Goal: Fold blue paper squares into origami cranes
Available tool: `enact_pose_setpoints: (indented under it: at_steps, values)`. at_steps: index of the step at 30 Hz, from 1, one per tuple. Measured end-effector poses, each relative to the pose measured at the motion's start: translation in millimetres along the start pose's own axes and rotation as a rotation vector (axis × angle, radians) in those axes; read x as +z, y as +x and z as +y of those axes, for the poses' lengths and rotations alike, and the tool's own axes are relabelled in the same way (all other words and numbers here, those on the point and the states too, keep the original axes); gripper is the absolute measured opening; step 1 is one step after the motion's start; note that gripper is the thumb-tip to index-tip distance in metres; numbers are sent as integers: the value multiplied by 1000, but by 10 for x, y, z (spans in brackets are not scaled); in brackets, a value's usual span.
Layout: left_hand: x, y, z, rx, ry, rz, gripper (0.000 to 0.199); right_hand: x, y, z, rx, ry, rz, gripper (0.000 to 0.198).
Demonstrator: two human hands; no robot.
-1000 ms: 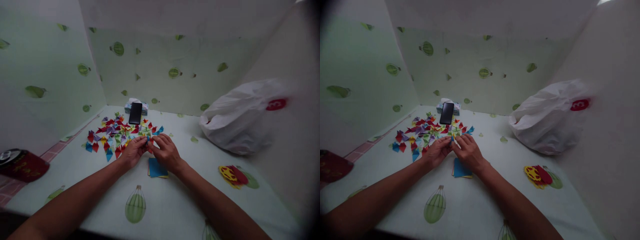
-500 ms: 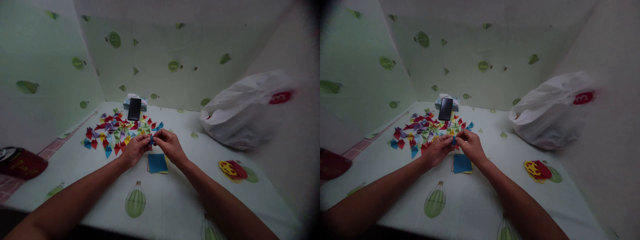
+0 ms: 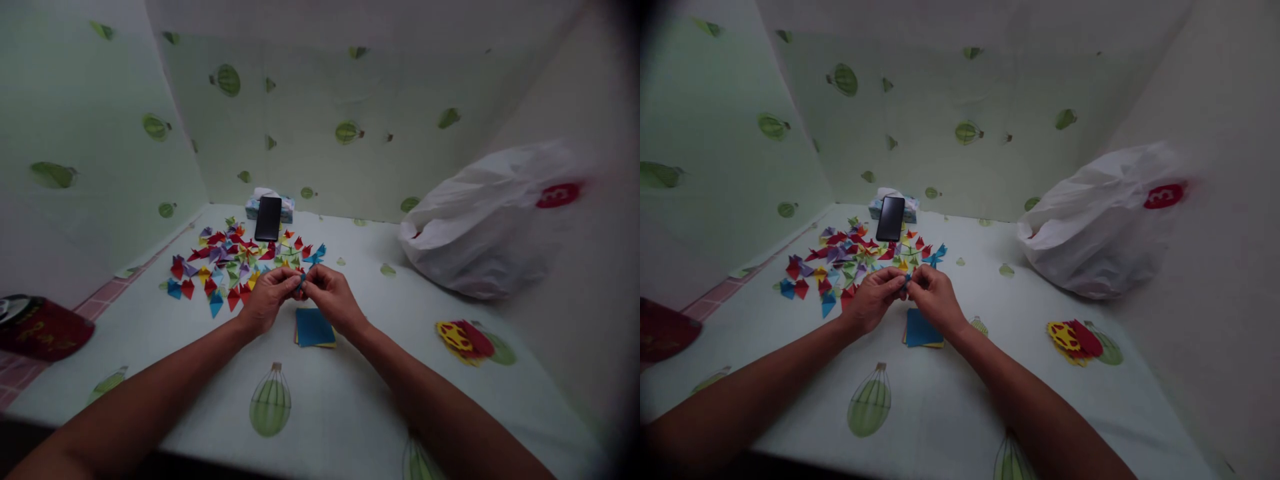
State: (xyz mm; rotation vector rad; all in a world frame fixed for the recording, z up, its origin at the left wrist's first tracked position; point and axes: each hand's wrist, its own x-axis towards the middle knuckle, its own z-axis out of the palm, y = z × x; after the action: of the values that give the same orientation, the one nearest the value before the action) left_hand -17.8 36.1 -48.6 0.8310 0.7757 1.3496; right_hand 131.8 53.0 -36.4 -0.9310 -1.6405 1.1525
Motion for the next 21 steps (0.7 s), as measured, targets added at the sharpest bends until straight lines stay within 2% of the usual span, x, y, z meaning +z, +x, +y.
enact_pose_setpoints:
  at_steps: [5,13,18,21]
  values:
    - [37,-12,-3,-51,-81,-1,30,22,2,32,-32,122,0,13]
    - [37,-23,-48,-99,-176,-18,28,45,-25,30,-186,-100,49,9]
    - [25,-21,-104,-111,-216,28,29,73,-63,6,-192,-216,95,7]
    - [21,-17,-107,-95,-165,54,29,40,-41,17,-169,-232,101,11]
